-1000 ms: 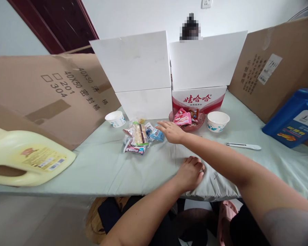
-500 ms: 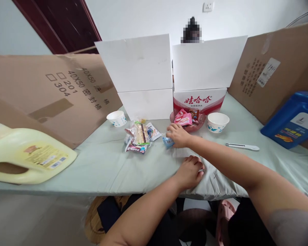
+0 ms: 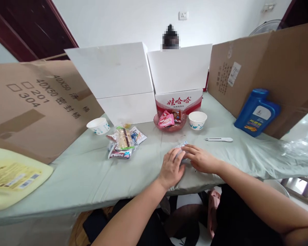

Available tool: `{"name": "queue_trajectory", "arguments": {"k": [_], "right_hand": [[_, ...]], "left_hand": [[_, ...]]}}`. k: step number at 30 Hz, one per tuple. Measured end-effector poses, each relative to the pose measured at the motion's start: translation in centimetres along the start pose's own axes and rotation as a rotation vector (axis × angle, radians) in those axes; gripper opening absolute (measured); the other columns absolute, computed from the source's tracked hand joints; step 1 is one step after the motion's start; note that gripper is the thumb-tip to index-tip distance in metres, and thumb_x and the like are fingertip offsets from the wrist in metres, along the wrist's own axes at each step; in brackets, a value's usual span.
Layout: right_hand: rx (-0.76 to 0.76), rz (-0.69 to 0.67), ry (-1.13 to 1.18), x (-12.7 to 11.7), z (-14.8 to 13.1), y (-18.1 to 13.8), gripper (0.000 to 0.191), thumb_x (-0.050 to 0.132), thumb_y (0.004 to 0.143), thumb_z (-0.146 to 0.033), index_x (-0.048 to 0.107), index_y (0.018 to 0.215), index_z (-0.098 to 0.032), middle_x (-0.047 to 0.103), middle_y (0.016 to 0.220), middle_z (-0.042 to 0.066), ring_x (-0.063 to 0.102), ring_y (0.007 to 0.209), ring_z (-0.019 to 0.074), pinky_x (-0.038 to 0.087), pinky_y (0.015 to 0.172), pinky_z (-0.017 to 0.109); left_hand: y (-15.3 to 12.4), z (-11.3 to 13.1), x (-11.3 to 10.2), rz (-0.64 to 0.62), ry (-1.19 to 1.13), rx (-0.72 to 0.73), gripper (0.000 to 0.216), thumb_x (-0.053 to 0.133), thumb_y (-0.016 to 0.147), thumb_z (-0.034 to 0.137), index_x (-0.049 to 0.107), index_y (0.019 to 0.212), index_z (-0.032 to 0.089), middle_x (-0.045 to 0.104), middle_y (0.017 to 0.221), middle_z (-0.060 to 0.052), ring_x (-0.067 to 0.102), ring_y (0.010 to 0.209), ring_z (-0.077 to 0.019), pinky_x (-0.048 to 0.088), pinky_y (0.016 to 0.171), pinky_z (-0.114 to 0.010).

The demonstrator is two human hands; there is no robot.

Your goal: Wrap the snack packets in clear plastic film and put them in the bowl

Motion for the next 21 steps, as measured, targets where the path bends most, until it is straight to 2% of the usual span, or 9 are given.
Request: {"name": "queue_trajectory", "arguments": {"k": [3,6,9,10,12,14,16,18,21], "right_hand": [[0.053,0.118,0.120,-2.8,1.4,-1.5,0.028,0.047,0.081,-0.006,0.067,0.096,-0.020,0.062,0.125,0.010,0.055,0.119,0.0213,0.044,0.100,0.039],[0.356,0.205,0.033,-4.8,7.1,-3.6,0.023,0.051,0.085,-0.014,0.066,0.101,-0.020,0.067,0.114,0.009,0.060,0.108,0.0229,0.045,0.096,0.039],[0.767,0.081,-0.162,-4.3,14.1,-7.1,0.034,0.055,0.085,-0.018,0.062,0.118,-0.017,0.064,0.120,0.014,0.055,0.115,0.0316,0.040,0.097,0.048],[0.851,0.043,-0.198,-4.0,15.6,-8.0,0.036,0.054,0.085,-0.018,0.060,0.121,-0.016,0.064,0.120,0.016,0.054,0.115,0.0339,0.039,0.096,0.050],[0.912,0.009,-0.212,-3.5,17.1,-8.9,0.035,0.051,0.087,-0.017,0.061,0.120,-0.015,0.065,0.115,0.018,0.056,0.110,0.0347,0.039,0.094,0.051],[0.886,0.008,-0.194,-3.1,16.5,-8.5,0.032,0.047,0.090,-0.018,0.062,0.118,-0.016,0.065,0.111,0.016,0.059,0.104,0.0300,0.040,0.093,0.045],[0.789,0.041,-0.150,-2.9,13.9,-7.1,0.033,0.044,0.094,-0.021,0.060,0.122,-0.019,0.063,0.114,0.012,0.060,0.099,0.0240,0.043,0.088,0.035],[0.605,0.100,-0.093,-2.9,9.6,-5.0,0.034,0.041,0.097,-0.023,0.056,0.127,-0.020,0.060,0.118,0.010,0.061,0.094,0.0199,0.046,0.079,0.029],[0.317,0.076,-0.099,-2.2,2.7,-2.0,0.034,0.041,0.097,-0.021,0.057,0.126,-0.023,0.061,0.111,0.009,0.061,0.088,0.0188,0.045,0.074,0.028]], "left_hand": [[0.4,-0.8,1.5,-0.110,-0.056,-0.014,0.033,0.053,0.086,0.015,0.056,0.119,0.017,0.057,0.123,-0.013,0.050,0.119,-0.0282,0.047,0.099,-0.048],[0.5,-1.1,1.8,-0.115,-0.082,-0.009,0.030,0.049,0.087,0.009,0.058,0.114,0.019,0.057,0.120,-0.011,0.051,0.116,-0.0263,0.047,0.100,-0.046],[0.5,-1.1,1.3,-0.063,-0.062,-0.004,0.034,0.052,0.086,0.011,0.055,0.119,0.021,0.050,0.129,-0.013,0.048,0.121,-0.0283,0.046,0.101,-0.048],[0.4,-1.4,1.0,-0.028,-0.054,-0.023,0.038,0.054,0.086,0.013,0.051,0.123,0.021,0.046,0.133,-0.014,0.046,0.124,-0.0297,0.045,0.102,-0.050],[0.3,-2.3,0.6,0.044,-0.060,-0.092,0.051,0.058,0.085,0.018,0.042,0.133,0.020,0.041,0.139,-0.017,0.042,0.130,-0.0320,0.041,0.104,-0.053],[0.0,-3.9,0.7,0.076,-0.086,-0.197,0.063,0.063,0.083,0.023,0.033,0.139,0.018,0.042,0.138,-0.020,0.042,0.131,-0.0333,0.041,0.104,-0.054],[-0.3,-5.4,1.6,0.032,-0.120,-0.301,0.069,0.066,0.081,0.027,0.031,0.140,0.017,0.047,0.134,-0.021,0.047,0.127,-0.0335,0.043,0.102,-0.053],[-0.5,-6.1,2.6,-0.045,-0.163,-0.333,0.067,0.066,0.081,0.029,0.034,0.138,0.017,0.052,0.131,-0.019,0.052,0.123,-0.0320,0.045,0.100,-0.050],[-0.3,-5.2,3.1,-0.094,-0.230,-0.238,0.060,0.062,0.084,0.030,0.036,0.137,0.021,0.053,0.132,-0.015,0.051,0.124,-0.0284,0.044,0.103,-0.048]]}}
Point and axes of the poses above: each hand's wrist, its own y-axis towards the middle knuckle, its own x-axis out of the palm, z = x × y, the point moved 10 cm from there along y, towards the middle knuckle
